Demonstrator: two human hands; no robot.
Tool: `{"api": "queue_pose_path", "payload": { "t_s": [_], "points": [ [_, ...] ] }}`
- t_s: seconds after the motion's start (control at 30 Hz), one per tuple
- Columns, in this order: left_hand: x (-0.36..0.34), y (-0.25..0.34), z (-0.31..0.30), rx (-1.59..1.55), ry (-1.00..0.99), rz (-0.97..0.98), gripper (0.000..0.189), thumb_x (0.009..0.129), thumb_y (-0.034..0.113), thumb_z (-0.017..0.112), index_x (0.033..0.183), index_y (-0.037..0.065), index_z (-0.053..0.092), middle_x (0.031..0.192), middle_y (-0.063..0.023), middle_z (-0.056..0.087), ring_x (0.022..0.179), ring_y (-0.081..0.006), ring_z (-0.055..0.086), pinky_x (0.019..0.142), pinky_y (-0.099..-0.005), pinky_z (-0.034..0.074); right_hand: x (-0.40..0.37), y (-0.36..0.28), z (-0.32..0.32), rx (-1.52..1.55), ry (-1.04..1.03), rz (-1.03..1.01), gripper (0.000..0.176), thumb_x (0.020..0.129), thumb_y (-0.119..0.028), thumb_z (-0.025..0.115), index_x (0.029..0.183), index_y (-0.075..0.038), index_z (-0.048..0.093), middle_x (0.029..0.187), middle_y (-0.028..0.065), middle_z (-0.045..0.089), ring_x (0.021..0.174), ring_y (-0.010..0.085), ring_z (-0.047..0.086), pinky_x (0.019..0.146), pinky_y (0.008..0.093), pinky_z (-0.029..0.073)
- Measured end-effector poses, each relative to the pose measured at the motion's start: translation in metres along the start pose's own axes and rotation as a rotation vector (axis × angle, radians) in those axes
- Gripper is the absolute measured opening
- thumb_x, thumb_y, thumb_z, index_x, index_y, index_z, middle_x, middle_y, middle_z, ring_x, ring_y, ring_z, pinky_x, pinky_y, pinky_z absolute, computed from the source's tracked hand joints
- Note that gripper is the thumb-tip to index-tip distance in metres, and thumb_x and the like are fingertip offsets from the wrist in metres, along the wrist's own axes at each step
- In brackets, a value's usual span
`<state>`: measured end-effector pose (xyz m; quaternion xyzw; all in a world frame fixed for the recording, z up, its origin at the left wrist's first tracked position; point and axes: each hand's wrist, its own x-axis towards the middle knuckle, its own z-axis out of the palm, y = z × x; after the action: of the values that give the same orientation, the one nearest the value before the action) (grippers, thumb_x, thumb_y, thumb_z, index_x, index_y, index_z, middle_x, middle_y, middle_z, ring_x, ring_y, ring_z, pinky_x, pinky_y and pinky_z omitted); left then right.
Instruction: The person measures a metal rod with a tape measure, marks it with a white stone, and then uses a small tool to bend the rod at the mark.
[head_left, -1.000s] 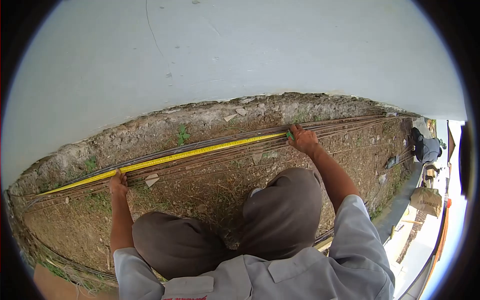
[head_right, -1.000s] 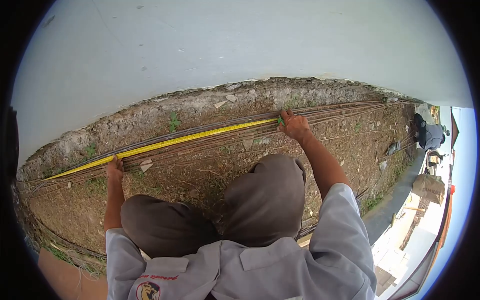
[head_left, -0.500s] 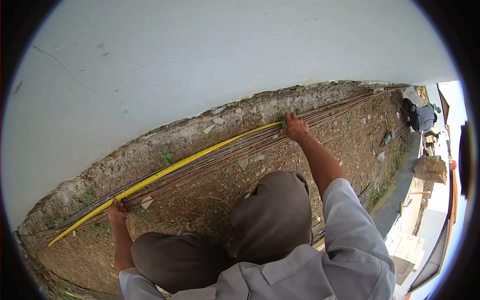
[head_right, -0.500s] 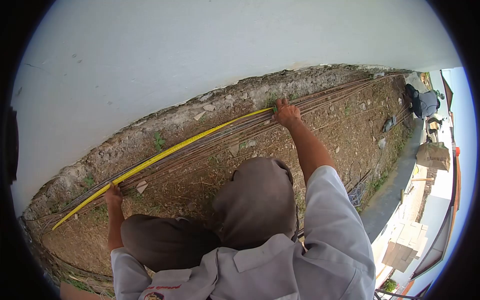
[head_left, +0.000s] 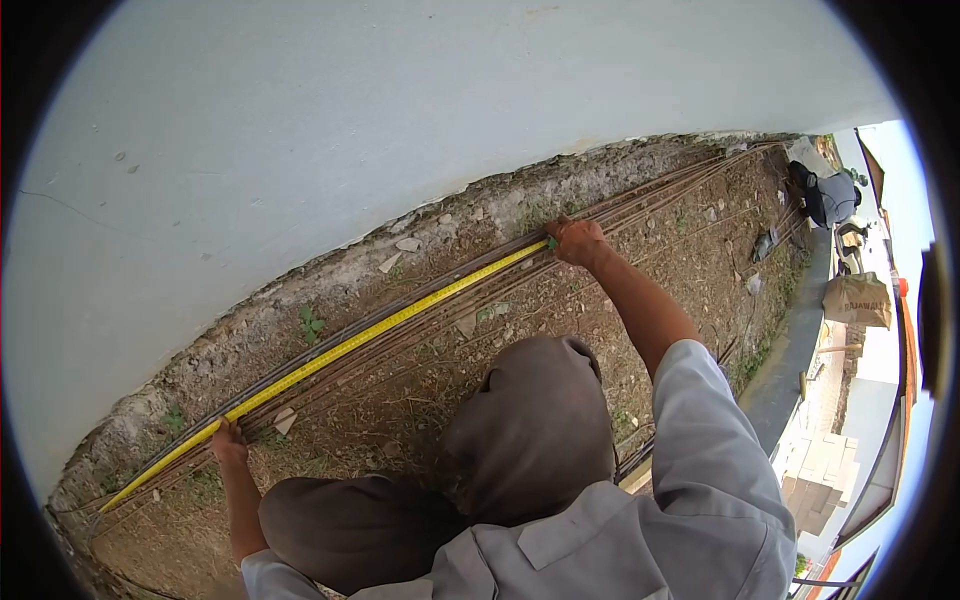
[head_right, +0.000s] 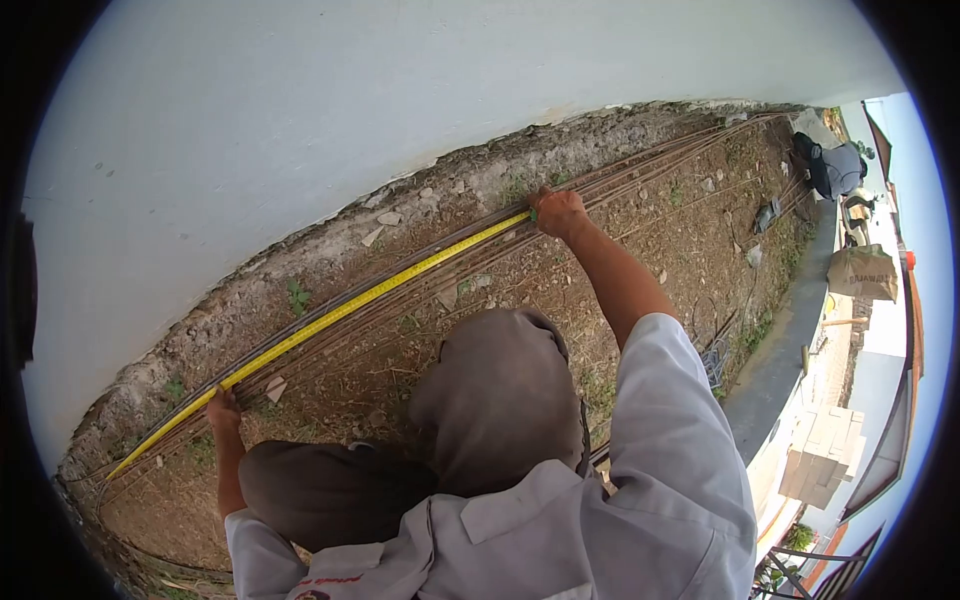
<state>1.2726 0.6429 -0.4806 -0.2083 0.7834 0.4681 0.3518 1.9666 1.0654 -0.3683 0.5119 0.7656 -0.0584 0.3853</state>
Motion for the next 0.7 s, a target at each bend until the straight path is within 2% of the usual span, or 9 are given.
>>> {"api": "queue_pose_path", "payload": {
  "t_s": [0.03,0.17,0.27,0.33,0.47,0.53,0.57,0.7],
  "points": [
    [0.001,0.001,-0.001,0.019,0.014,-0.005,0.030,0.091,0.032,0.062,0.115,0.015,0.059,0.109,-0.0004,0.062,0.097,-0.0164,0.054,0.089,-0.0373,0.036,0.000,0.000,-0.001,-0.003,0.001,0.005,0.047,0.089,-0.025,0.049,0.135,-0.018,0.040,0.138,0.0136,0.045,0.106,0.0317,0.061,0.087,0.0442,0.049],
    [0.027,-0.007,-0.007,-0.056,-0.079,0.004,0.028,0.092,0.029,0.060,0.115,0.013,0.059,0.107,-0.0030,0.062,0.098,-0.0161,0.053,0.090,-0.0369,0.037,-0.010,-0.002,-0.008,0.008,0.047,0.013,0.046,0.088,-0.020,0.048,0.134,-0.016,0.041,0.138,0.0139,0.046,0.106,0.0321,0.061,0.088,0.0437,0.049],
    [0.029,-0.007,-0.006,-0.118,-0.071,0.025,0.026,0.093,0.026,0.059,0.114,0.012,0.059,0.104,-0.0024,0.061,0.095,-0.0152,0.054,0.086,-0.0325,0.039,-0.009,-0.004,-0.007,0.037,0.032,0.004,0.044,0.088,-0.020,0.048,0.131,-0.014,0.042,0.134,0.0140,0.049,0.105,0.0326,0.061,0.087,0.0438,0.049],
    [0.015,-0.003,0.001,-0.067,0.040,0.056,0.017,0.093,0.027,0.060,0.098,0.010,0.061,0.085,-0.0015,0.062,0.066,-0.0127,0.053,0.055,-0.0298,0.040,-0.008,-0.007,-0.004,0.067,0.059,0.014,0.042,0.088,-0.019,0.048,0.129,-0.013,0.043,0.133,0.0142,0.049,0.103,0.0335,0.062,0.086,0.0443,0.049],
    [-0.019,0.009,0.003,0.020,0.014,0.035,0.015,0.092,0.024,0.061,0.098,0.010,0.061,0.084,-0.0013,0.061,0.068,-0.0134,0.055,0.057,-0.0288,0.042,-0.009,-0.011,0.006,0.075,0.085,0.038,0.041,0.088,-0.020,0.049,0.128,-0.012,0.042,0.131,0.0157,0.049,0.101,0.0353,0.062,0.086,0.0451,0.049],
    [-0.004,0.001,0.003,-0.112,-0.007,0.060,0.013,0.092,0.022,0.062,0.097,0.010,0.060,0.083,-0.0012,0.060,0.069,-0.0133,0.057,0.056,-0.0272,0.042,-0.011,-0.010,0.007,0.049,0.109,0.036,0.046,0.089,-0.016,0.051,0.133,-0.014,0.038,0.135,0.0161,0.045,0.101,0.0344,0.063,0.082,0.0435,0.051],
    [0.007,-0.002,-0.001,-0.068,-0.030,0.060,0.016,0.092,0.027,0.060,0.101,0.013,0.062,0.084,0.0021,0.062,0.069,-0.0104,0.055,0.059,-0.0258,0.041,-0.013,-0.011,0.007,0.049,0.109,0.033,0.046,0.089,-0.016,0.051,0.133,-0.014,0.038,0.135,0.0161,0.045,0.101,0.0344,0.063,0.082,0.0435,0.051],
    [0.007,-0.001,0.001,-0.079,-0.002,0.055,0.017,0.092,0.028,0.061,0.100,0.013,0.062,0.084,0.0023,0.062,0.068,-0.0106,0.054,0.058,-0.0257,0.040,-0.029,-0.010,0.001,0.078,0.174,0.033,0.048,0.086,-0.021,0.058,0.129,-0.012,0.038,0.133,0.0172,0.045,0.100,0.0356,0.063,0.083,0.0442,0.051]
  ]
}}
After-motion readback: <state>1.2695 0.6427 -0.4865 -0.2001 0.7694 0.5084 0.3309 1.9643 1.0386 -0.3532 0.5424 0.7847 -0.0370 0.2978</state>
